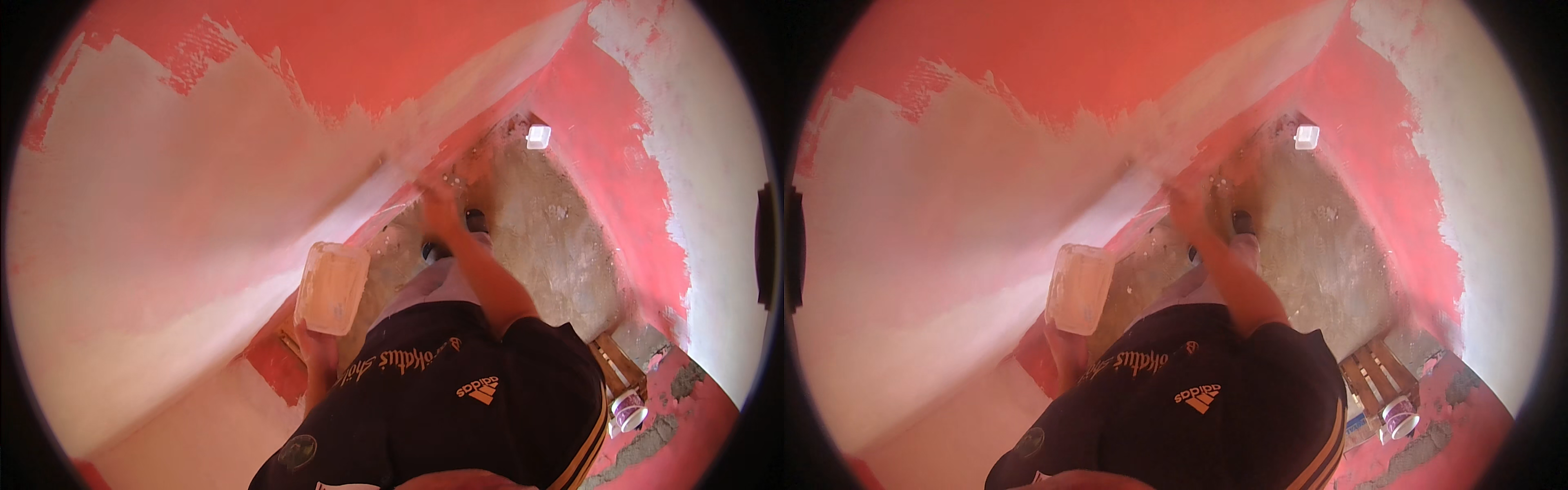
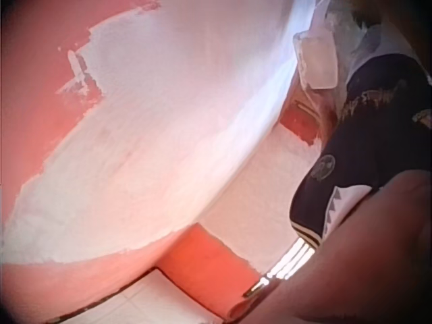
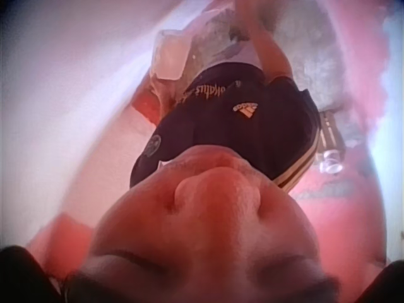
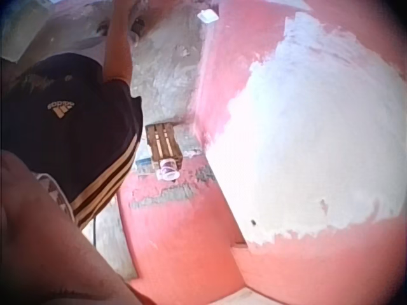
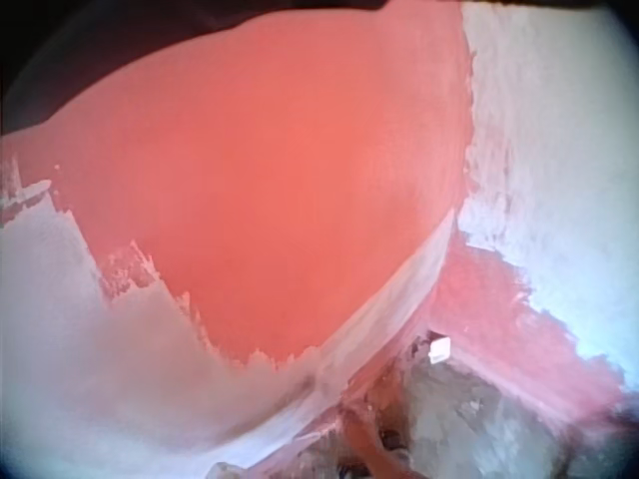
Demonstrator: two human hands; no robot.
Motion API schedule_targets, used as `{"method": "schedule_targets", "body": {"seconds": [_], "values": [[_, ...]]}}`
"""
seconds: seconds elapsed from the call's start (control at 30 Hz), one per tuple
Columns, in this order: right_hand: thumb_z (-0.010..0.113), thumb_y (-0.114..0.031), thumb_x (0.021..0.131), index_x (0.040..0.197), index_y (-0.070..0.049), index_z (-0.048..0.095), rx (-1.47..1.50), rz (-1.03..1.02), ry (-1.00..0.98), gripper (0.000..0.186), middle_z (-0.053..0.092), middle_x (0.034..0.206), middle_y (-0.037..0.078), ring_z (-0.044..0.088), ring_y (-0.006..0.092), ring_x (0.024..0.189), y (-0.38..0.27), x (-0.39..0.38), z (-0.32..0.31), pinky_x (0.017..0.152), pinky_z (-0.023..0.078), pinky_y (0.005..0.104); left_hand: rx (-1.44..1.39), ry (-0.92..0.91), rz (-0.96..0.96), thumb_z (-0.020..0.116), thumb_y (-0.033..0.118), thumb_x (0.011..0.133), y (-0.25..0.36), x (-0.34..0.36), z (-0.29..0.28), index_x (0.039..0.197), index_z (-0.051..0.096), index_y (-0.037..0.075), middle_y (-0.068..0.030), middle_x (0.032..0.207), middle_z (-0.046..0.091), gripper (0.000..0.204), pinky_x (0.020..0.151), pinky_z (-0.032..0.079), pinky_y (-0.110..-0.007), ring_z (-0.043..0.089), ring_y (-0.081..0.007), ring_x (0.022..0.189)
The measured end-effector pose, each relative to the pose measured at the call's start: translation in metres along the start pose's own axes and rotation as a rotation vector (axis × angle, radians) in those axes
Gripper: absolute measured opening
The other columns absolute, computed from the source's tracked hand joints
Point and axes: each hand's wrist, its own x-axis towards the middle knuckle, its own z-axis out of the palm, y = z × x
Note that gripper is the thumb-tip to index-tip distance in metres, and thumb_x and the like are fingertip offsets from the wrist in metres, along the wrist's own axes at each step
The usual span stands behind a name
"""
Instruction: The person applies putty or plaster to a wall and corner using a trowel, periodically taking more material from a plastic container.
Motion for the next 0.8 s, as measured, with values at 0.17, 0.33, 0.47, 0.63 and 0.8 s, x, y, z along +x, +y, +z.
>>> {"method": "schedule_targets", "body": {"seconds": [0.17,0.33,0.47,0.63,0.8], "values": [[0.046,-0.026,0.105,0.116,-0.001,0.063,0.127,-0.03,0.588,0.032,0.064,0.102,0.006,0.061,0.0172,0.094,-0.062,0.098,-0.105,0.083,0.05,0.0362,-0.042,0.041,0.063,0.034,0.034,0.102,0.001,-0.005,0.002,0.147,0.041,0.002,-0.0115,0.149,0.048,0.056,0.112,0.038,-0.042,0.046,-0.0278,0.136],[0.046,-0.031,0.106,0.125,-0.001,0.06,-0.032,-0.091,0.426,0.038,0.066,0.108,0.009,0.062,0.0218,0.097,-0.04,0.068,-0.013,0.087,0.049,0.0378,-0.478,0.06,-0.03,0.032,0.036,0.102,0.012,-0.005,0.013,0.145,0.045,0.002,-0.0123,0.147,0.05,0.057,0.111,0.04,-0.042,0.048,-0.0285,0.134],[0.048,-0.029,0.106,0.123,-0.001,0.059,0.017,0.028,-0.104,0.034,0.064,0.111,0.01,0.061,0.0239,0.098,-0.008,-0.042,0.068,0.09,0.047,0.0396,-0.329,0.201,0.042,0.044,0.03,0.104,0.019,-0.014,0.006,0.127,0.057,0.002,-0.0081,0.117,0.064,0.039,0.091,0.054,-0.037,0.063,-0.0227,0.107],[0.047,-0.029,0.106,0.11,-0.002,0.057,0.267,-0.088,0.51,0.029,0.059,0.1,0.008,0.055,0.0212,0.091,0.015,0.07,-0.09,0.083,0.045,0.0381,-0.477,0.154,0.034,0.04,0.034,0.103,0.03,-0.011,0.014,0.128,0.056,0.003,-0.0086,0.119,0.063,0.043,0.09,0.054,-0.038,0.063,-0.0235,0.109],[0.046,-0.034,0.107,0.092,-0.001,0.059,-0.081,-0.174,0.516,0.039,0.053,0.071,0.003,0.049,0.0156,0.073,-0.076,0.137,-0.14,0.067,0.045,0.0342,-0.32,0.043,0.275,0.055,0.012,0.098,0.013,-0.015,-0.011,0.128,0.054,-0.002,-0.0095,0.116,0.063,0.033,0.084,0.055,-0.033,0.063,-0.018,0.102]]}}
